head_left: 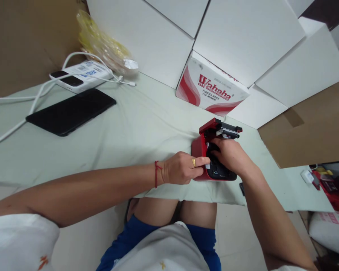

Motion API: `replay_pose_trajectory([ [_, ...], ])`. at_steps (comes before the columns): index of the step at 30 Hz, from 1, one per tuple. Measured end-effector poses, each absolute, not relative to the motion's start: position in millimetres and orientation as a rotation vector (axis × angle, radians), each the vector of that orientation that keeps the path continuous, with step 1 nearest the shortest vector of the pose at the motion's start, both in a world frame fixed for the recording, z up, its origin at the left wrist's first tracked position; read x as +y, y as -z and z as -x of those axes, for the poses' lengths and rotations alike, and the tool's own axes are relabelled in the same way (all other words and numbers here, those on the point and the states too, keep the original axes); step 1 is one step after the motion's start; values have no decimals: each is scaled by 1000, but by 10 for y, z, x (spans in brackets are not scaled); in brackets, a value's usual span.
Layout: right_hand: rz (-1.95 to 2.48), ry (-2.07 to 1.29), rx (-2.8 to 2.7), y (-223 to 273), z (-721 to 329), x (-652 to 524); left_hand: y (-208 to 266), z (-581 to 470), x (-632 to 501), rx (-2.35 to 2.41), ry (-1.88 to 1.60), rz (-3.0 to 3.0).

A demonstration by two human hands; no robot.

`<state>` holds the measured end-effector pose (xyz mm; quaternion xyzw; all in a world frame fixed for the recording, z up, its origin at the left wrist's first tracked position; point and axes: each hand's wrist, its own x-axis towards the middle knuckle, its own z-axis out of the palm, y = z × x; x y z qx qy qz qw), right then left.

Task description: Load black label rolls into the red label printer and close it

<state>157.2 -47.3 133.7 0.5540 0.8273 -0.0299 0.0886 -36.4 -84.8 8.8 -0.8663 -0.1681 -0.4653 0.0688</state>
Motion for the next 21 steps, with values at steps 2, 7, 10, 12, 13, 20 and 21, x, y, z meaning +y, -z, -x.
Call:
replay_pose_trajectory([
  [2,-1644,104,2474,-1289,-1548,-419,-93,366,-848,-501,1391,2607],
  [7,-1651,196,2541,-1260,-1603,-420,-91,365,-851,-509,1402,2606],
  [10,-1678,314,2699,-1336,-1748,-623,-92,363,-852,-509,1407,2600],
  [12,-1714,354,2791,-1373,-1858,-853,-103,362,-853,-510,1408,2596],
  [13,-1722,337,2819,-1375,-1904,-986,-111,363,-853,-509,1408,2594],
  [20,-1661,-49,2913,-1110,-1893,-1776,-136,383,-832,-470,1462,2584],
  [21,-1659,-92,2906,-1070,-1865,-1831,-133,387,-828,-461,1468,2586],
])
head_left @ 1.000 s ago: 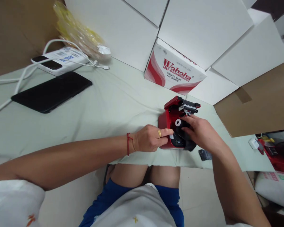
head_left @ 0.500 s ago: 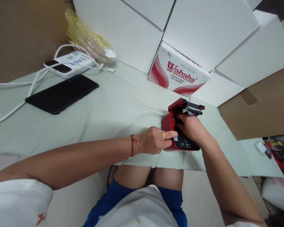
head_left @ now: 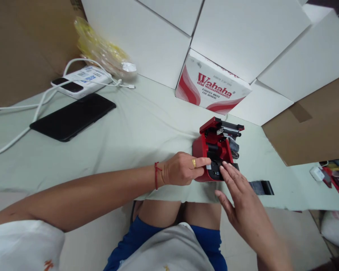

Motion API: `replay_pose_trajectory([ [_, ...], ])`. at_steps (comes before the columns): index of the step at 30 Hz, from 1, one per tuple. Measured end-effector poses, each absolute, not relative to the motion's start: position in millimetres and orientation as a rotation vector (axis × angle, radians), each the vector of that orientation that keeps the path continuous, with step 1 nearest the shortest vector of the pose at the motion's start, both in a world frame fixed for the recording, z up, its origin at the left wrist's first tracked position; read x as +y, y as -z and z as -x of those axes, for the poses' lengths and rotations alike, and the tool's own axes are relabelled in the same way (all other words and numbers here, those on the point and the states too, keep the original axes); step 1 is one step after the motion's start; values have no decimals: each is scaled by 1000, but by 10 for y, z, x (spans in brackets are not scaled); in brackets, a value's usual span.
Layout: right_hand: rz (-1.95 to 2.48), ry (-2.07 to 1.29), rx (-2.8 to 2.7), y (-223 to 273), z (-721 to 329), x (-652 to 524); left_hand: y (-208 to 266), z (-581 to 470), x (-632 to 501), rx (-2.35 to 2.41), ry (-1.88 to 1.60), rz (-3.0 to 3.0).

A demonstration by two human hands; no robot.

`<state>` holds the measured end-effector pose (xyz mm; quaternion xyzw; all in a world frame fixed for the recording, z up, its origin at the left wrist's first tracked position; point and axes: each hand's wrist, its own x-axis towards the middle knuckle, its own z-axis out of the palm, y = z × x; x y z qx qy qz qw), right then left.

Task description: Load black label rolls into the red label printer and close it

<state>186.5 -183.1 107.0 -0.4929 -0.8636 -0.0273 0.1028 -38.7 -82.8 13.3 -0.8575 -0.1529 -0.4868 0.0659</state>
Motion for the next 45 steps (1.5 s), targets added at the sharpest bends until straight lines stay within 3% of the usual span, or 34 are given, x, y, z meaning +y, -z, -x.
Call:
replay_pose_trajectory([
  [10,1444,116,-2441,-988,-1842,-1991,-425,430,-857,-526,1596,2692],
  [17,1373,96,-2431,-1003,-1966,-1954,-1060,503,-569,-1213,1838,2491],
  [23,1349,65,-2394,-942,-2000,-1956,-1287,337,-248,-1262,1728,2768],
  [28,1340,48,-2381,-867,-2027,-1990,-1280,269,-433,-1370,1612,2901],
  [35,1363,-5,-2366,-875,-2034,-1993,-859,321,-876,-1054,1232,2916],
  [45,1311,42,-2387,-996,-2034,-1896,-500,405,-1021,-677,1576,2780],
])
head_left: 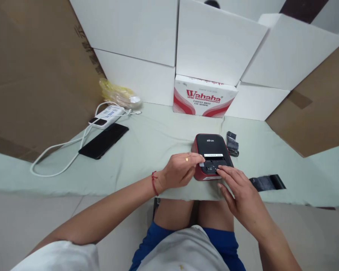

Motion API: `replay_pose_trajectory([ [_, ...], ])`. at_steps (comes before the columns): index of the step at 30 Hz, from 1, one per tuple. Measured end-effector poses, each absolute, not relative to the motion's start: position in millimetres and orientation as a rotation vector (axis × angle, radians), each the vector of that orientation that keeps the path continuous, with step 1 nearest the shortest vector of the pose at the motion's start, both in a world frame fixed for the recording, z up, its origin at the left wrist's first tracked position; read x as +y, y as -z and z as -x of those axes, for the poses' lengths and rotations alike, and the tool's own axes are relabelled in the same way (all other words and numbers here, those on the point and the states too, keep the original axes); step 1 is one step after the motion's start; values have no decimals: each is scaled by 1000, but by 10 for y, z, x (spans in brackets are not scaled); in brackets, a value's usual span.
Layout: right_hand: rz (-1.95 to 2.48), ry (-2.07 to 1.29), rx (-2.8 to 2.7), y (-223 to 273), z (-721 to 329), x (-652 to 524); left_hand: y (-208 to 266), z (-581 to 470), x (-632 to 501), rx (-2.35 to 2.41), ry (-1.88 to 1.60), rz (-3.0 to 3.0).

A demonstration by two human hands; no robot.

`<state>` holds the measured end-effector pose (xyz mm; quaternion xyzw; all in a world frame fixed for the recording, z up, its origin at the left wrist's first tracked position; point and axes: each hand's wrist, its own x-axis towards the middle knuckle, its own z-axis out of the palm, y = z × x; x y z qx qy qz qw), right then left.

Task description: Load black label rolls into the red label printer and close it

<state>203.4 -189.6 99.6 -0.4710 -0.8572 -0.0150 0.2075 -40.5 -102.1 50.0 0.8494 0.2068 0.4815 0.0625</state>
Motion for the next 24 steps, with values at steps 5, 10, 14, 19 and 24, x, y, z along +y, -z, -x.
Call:
replay_pose_trajectory([
  [5,1306,11,-2389,-991,-2055,-1895,-370,525,-1067,628,-1384,-2697],
  [10,1299,-6,-2406,-1041,-2048,-1874,-278,454,-934,604,-1494,-2656],
  [14,1297,-18,-2409,-1069,-2028,-1864,-159,379,-892,584,-1607,-2496],
  [19,1316,-27,-2409,-1127,-2048,-1862,-106,395,-963,642,-1565,-2597],
  [24,1559,-65,-2351,-1327,-2009,-1482,-146,424,-984,602,-1623,-2641],
])
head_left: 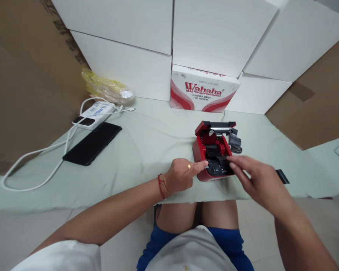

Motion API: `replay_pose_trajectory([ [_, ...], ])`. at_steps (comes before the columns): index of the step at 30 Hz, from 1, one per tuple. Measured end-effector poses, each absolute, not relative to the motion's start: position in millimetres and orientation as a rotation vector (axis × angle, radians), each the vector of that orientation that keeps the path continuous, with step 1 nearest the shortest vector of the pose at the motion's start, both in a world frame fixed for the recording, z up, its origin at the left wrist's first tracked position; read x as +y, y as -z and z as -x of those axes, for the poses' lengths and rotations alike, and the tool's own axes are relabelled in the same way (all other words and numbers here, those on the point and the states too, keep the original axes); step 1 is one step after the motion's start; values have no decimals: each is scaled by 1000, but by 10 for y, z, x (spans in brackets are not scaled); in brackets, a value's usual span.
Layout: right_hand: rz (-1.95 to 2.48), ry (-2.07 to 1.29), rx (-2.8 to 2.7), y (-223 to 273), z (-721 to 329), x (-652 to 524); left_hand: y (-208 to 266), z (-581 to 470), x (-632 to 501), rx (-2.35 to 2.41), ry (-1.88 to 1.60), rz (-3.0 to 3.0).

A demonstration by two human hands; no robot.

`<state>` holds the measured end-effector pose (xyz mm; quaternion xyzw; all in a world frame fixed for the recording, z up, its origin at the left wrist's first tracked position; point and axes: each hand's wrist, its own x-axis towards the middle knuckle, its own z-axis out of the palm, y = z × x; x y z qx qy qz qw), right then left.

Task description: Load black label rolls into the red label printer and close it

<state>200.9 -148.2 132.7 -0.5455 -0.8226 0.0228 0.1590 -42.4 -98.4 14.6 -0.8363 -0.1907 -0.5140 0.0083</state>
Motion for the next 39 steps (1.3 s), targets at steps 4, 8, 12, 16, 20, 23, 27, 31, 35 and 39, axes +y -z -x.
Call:
replay_pose_trajectory([
  [4,1946,-44,-2528,-1459,-1724,-884,-208,454,-957,-501,1548,2576],
  [8,2092,-107,-2751,-1391,-1418,-460,-266,510,-934,-431,1511,2590],
  [12,2143,-152,-2754,-1371,-1364,-425,-273,534,-909,-435,1576,2547],
  [16,1995,-201,-2671,-1652,-1688,-770,-268,500,-891,-427,1618,2560],
  [20,1923,-439,-2292,-1903,-2407,-1165,-259,454,-876,-453,1615,2580],
  [23,2171,-404,-2186,-1802,-2936,-1212,-236,437,-866,-499,1644,2596],
  [27,2360,-382,-2116,-1336,-3222,-1003,-211,448,-871,-541,1619,2594],
  [31,2328,-265,-1968,-938,-3196,-886,-214,469,-889,-499,1599,2584],
  [35,2360,-140,-1711,-816,-3378,-1117,-220,465,-911,-469,1654,2555],
  [39,2462,18,-1433,-814,-3810,-1485,-222,455,-919,-517,1616,2571],
])
